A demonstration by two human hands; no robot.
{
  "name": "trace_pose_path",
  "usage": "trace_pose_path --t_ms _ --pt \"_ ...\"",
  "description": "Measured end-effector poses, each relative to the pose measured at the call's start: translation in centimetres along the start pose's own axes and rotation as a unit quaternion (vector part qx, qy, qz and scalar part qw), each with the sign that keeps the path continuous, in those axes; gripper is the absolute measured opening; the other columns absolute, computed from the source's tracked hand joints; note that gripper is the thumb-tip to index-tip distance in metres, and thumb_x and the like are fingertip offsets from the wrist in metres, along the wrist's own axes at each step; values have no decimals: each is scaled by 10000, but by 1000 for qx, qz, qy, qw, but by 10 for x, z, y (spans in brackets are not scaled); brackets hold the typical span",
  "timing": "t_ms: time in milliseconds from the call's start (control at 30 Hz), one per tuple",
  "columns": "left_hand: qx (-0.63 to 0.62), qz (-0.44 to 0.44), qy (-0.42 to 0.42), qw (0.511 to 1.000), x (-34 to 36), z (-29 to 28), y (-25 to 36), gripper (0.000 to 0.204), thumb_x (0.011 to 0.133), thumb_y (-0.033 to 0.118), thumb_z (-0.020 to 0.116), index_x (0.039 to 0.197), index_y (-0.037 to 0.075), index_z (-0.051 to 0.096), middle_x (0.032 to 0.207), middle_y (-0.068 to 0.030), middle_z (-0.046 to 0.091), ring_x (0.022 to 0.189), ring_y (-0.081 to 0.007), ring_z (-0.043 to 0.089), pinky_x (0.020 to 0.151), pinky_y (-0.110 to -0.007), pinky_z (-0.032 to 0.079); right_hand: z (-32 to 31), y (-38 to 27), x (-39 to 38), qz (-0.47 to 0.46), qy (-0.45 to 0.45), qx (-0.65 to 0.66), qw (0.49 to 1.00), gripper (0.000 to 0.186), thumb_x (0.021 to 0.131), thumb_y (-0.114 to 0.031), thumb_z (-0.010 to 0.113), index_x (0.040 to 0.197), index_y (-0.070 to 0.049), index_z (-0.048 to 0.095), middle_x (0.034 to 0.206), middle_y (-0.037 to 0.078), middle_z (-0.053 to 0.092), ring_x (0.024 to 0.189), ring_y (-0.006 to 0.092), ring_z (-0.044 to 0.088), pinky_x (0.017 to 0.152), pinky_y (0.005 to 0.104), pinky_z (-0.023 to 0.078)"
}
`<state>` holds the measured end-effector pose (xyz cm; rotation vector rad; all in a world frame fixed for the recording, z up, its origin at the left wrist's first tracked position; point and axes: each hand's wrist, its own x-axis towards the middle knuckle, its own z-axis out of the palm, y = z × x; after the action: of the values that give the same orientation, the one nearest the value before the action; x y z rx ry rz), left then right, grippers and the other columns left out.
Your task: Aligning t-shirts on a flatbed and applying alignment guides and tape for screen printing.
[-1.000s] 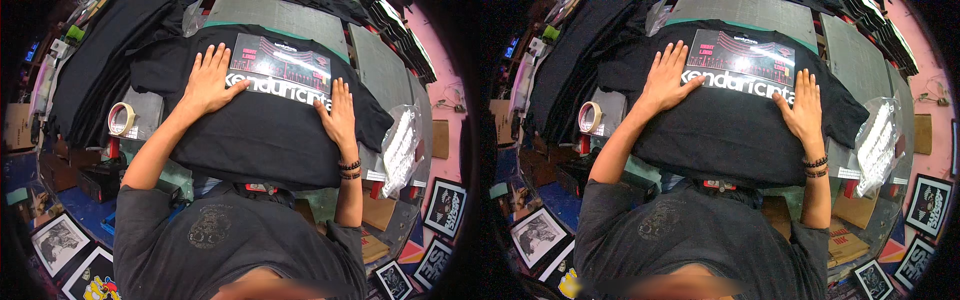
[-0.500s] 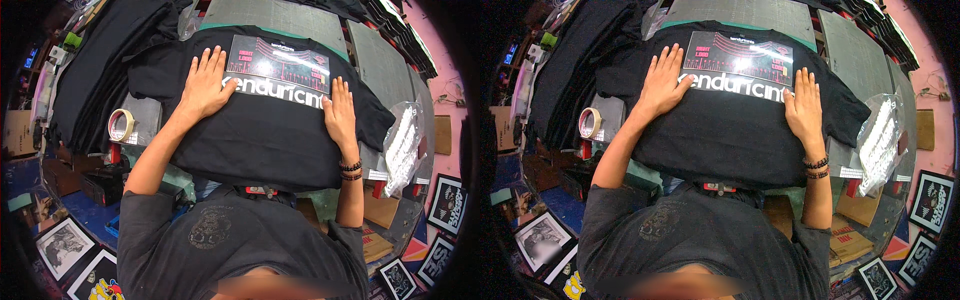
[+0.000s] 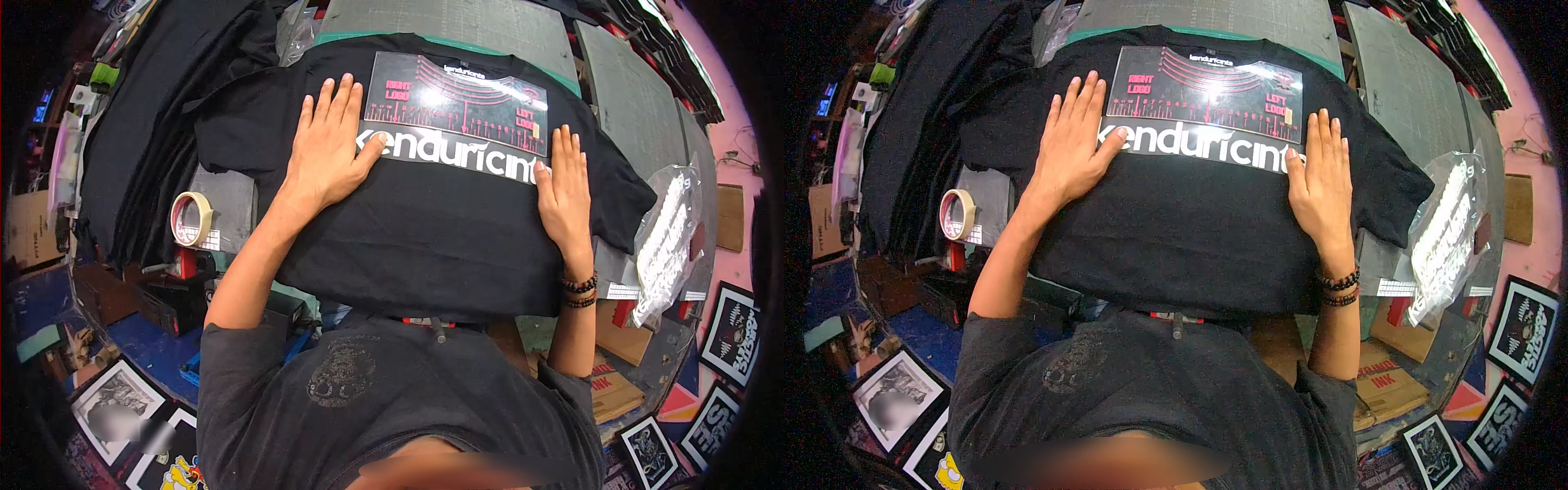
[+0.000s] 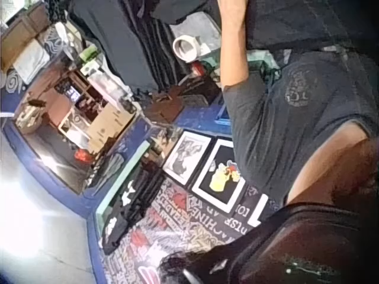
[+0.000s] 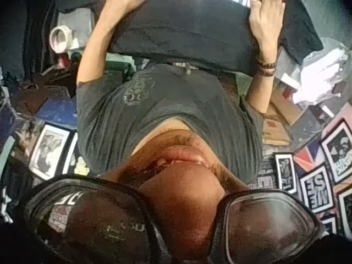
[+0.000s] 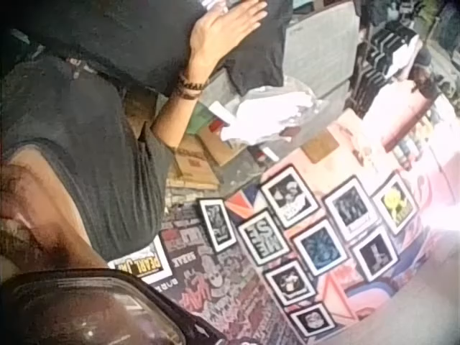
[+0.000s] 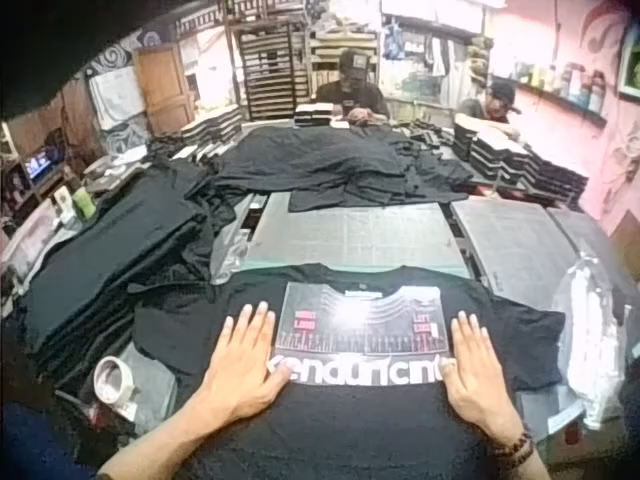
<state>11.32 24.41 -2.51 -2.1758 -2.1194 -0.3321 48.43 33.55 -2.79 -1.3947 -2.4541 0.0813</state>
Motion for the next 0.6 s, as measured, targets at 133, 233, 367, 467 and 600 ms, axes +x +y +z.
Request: trace_pose_path --t_ms 133,233,367,467,600 --pt "-3 -4 -7 1000 1 -2 1 791 1052 505 492 1607 -39 341 1696 -227 303 1594 -388 235 1293 -527 158 -2 -1 0 2 -4 2 1000 635 1099 -341 448 1597 46 369 1681 230 338 1593 364 255 1298 477 176" --pt "-21 -1 -7 1000 2 -3 0 812 1031 510 503 1589 -62 362 1684 -239 321 1587 -410 239 1289 -557 162 -4 -2 2 5 -8 -3 1000 628 1093 -321 468 1596 42 373 1681 230 338 1592 366 259 1296 480 183" --pt "-21 0 -15 1000 2 -4 -1 816 1027 507 516 1588 -64 361 1681 -243 321 1587 -413 236 1285 -566 167 -6 -4 3 3 -10 3 1000 622 1085 -300 487 1593 42 378 1681 230 339 1589 369 266 1293 484 190" --pt "-24 3 -15 1000 2 -4 -1 817 1022 498 535 1587 -65 362 1680 -246 321 1586 -415 238 1283 -569 171 -8 -6 3 5 -9 13 1000 617 1081 -292 497 1588 42 387 1678 222 349 1584 368 280 1290 483 198" --pt "-25 6 -14 1000 2 -5 0 820 1016 490 554 1588 -65 361 1682 -246 318 1584 -419 248 1281 -570 175 -9 -7 3 8 -8 13 1000 605 1080 -276 498 1588 37 394 1678 213 357 1583 365 283 1289 481 200"
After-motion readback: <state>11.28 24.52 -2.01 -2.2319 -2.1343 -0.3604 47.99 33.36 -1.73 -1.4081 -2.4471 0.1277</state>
